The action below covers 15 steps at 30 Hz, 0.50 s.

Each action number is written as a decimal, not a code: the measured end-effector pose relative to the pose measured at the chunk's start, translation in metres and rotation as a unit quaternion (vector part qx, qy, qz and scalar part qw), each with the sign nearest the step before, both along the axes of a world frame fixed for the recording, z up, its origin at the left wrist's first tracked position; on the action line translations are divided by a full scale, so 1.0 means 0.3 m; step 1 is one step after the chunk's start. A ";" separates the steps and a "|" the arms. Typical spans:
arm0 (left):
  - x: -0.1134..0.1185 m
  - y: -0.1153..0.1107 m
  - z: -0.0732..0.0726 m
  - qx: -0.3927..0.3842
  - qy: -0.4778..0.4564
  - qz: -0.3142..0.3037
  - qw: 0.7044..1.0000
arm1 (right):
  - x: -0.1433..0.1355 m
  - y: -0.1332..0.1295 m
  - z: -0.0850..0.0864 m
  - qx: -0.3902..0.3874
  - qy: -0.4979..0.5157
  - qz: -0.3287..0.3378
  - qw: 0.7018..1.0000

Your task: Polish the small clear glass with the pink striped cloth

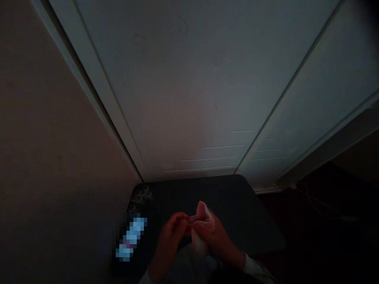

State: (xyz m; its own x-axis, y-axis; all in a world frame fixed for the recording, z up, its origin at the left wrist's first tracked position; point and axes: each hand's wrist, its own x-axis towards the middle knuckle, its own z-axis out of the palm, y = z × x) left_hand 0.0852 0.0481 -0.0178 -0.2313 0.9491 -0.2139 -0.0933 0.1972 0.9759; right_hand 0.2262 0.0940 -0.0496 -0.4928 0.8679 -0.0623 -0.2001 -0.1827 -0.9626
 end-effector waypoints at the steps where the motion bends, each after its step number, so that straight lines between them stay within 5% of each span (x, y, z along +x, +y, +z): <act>1: 0.013 0.006 -0.001 -0.004 -0.002 -0.001 1.000 | 0.016 0.003 -0.006 0.007 -0.010 0.004 1.000; 10: 0.154 0.080 -0.022 -0.026 -0.049 -0.027 0.998 | 0.183 0.061 0.027 0.038 -0.157 0.010 0.987; 15: 0.252 0.113 0.021 -0.043 -0.096 -0.013 0.994 | 0.261 0.092 0.051 -0.036 -0.084 0.013 0.996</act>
